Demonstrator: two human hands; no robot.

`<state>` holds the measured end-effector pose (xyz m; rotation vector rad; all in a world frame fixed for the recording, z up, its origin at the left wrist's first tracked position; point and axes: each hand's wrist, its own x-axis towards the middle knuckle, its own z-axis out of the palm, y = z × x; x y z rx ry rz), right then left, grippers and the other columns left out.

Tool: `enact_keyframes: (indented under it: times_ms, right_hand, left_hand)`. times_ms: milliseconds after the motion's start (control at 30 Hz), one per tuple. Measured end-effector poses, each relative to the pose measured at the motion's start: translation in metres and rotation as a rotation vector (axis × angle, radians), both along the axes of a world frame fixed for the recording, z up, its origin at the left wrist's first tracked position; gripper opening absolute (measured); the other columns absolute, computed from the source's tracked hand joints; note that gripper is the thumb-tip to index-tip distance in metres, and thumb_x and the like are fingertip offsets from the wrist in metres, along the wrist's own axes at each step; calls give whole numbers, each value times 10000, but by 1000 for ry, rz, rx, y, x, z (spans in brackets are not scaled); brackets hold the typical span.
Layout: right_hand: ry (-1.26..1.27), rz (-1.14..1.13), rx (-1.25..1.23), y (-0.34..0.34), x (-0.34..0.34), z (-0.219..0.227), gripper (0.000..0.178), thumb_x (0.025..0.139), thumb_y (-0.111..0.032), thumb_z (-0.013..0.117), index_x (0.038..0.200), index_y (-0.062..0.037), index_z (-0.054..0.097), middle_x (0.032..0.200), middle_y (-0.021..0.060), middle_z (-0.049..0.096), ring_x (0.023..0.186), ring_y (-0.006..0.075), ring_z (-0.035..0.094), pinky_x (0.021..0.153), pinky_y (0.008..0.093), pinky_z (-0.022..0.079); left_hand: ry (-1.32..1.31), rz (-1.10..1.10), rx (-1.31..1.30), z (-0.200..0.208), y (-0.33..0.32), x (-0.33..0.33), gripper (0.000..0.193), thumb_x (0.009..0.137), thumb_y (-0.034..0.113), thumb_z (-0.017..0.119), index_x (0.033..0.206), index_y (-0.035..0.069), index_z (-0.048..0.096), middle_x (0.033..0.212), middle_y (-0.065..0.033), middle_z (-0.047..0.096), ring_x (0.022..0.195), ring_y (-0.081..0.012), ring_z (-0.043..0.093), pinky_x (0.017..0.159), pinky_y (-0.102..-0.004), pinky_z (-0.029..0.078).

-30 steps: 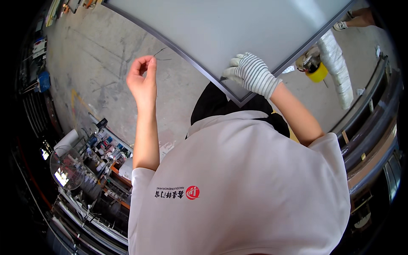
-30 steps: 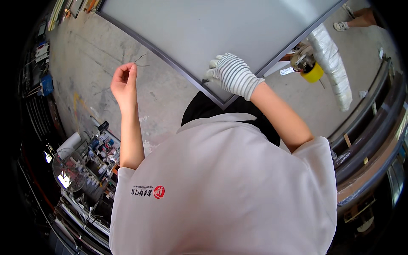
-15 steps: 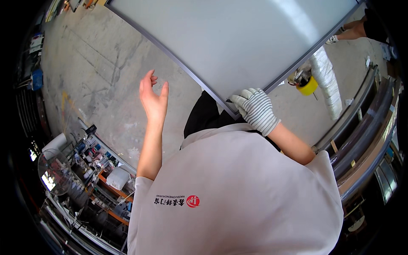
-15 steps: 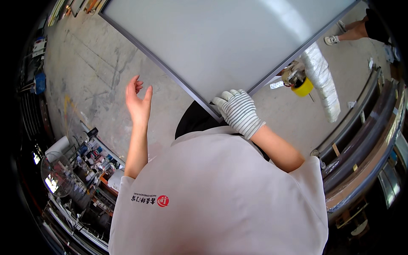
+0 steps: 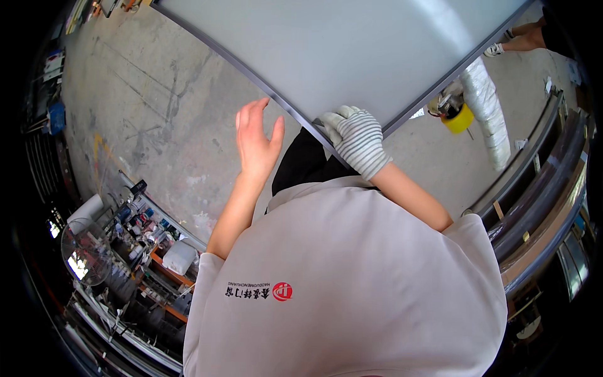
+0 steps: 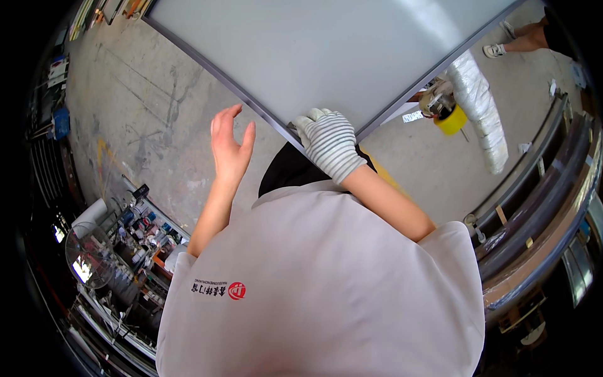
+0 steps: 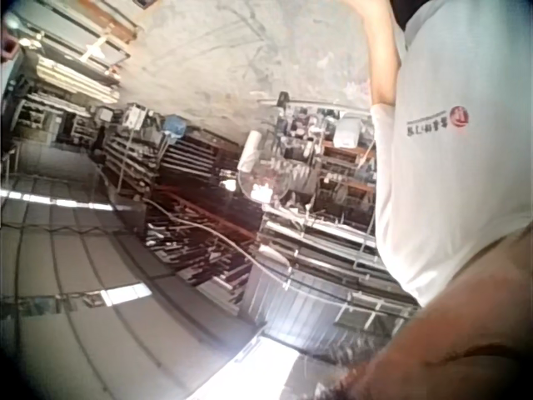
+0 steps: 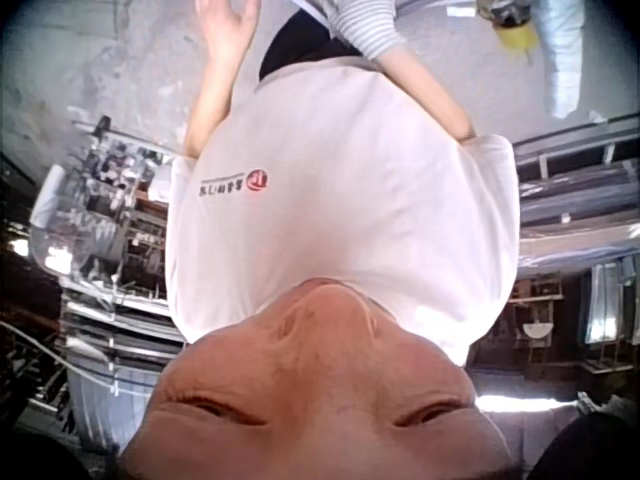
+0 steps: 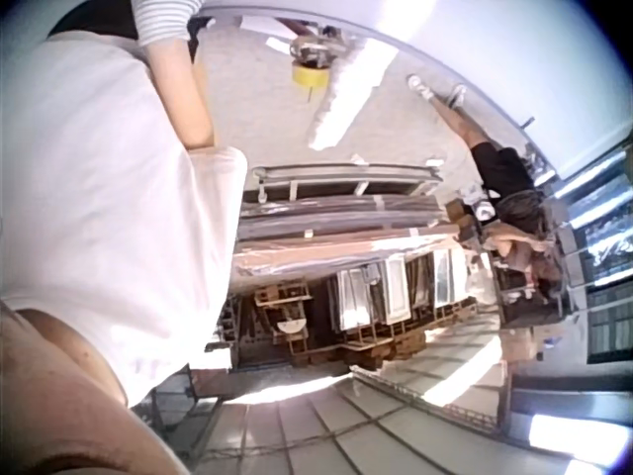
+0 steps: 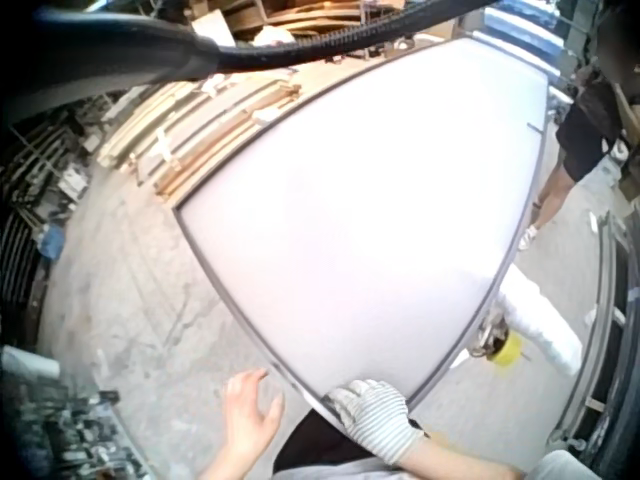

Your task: The person uses a utility knife to trim the edges of a large window frame. They then use a pneumatic nail gun to secure the frame components together. Finally, they apply a strip of tape to the frame.

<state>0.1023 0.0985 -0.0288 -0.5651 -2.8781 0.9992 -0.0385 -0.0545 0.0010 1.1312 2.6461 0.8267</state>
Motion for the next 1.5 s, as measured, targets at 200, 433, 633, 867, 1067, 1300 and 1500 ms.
enact_keyframes:
  times_ms: [200,433,633,867,1067,1300,1500]
  right_hand:
    - [-228,139,66,7,5,14,169,814,-139,554,928,-138,679,832,82,615,825,272,607,755,405,485]
    - [-173,121,58,34,-18,17,202,807,-161,551,959,-152,684,881,71,622,863,262,607,775,387,495]
    - [-373,316,94,13,-18,23,241,842,-187,537,1035,-167,681,1004,68,638,969,246,607,853,384,476]
    - [-276,244,9,29,-25,25,210,846,-225,563,1003,-163,687,972,64,646,942,249,609,850,384,474]
    - [-404,342,-59,34,-12,30,192,837,-209,566,972,-148,689,958,69,645,925,260,610,833,390,478]
    - [-54,396,75,45,-23,-4,269,786,-143,595,1033,-206,678,946,19,639,923,235,581,872,363,441]
    - [-114,717,23,67,-14,-5,267,794,-173,608,1039,-248,683,922,-10,629,877,205,549,840,351,433]
  left_hand:
    - [91,-159,-55,-4,10,-2,326,748,34,640,1072,25,600,1118,-113,575,1075,-305,521,932,-409,433]
    - [-104,-662,-77,1,17,32,244,683,-23,592,913,55,616,982,-84,592,1013,-279,556,984,-456,429]
    - [-287,-462,163,8,-20,46,153,705,-66,559,806,30,623,834,-85,623,846,-289,586,781,-393,478]
    - [-302,-69,203,10,-15,27,108,771,-40,556,818,26,628,827,-77,637,836,-254,585,740,-344,473]
    - [-261,-15,206,7,-21,27,115,782,-45,552,827,24,632,843,-81,644,857,-253,593,767,-349,475]
    - [-268,14,166,6,-27,34,103,789,-39,560,829,23,632,848,-79,646,857,-254,593,766,-346,477]
    - [-254,43,162,5,-30,32,99,800,-33,559,837,24,631,845,-78,642,850,-248,591,763,-341,477]
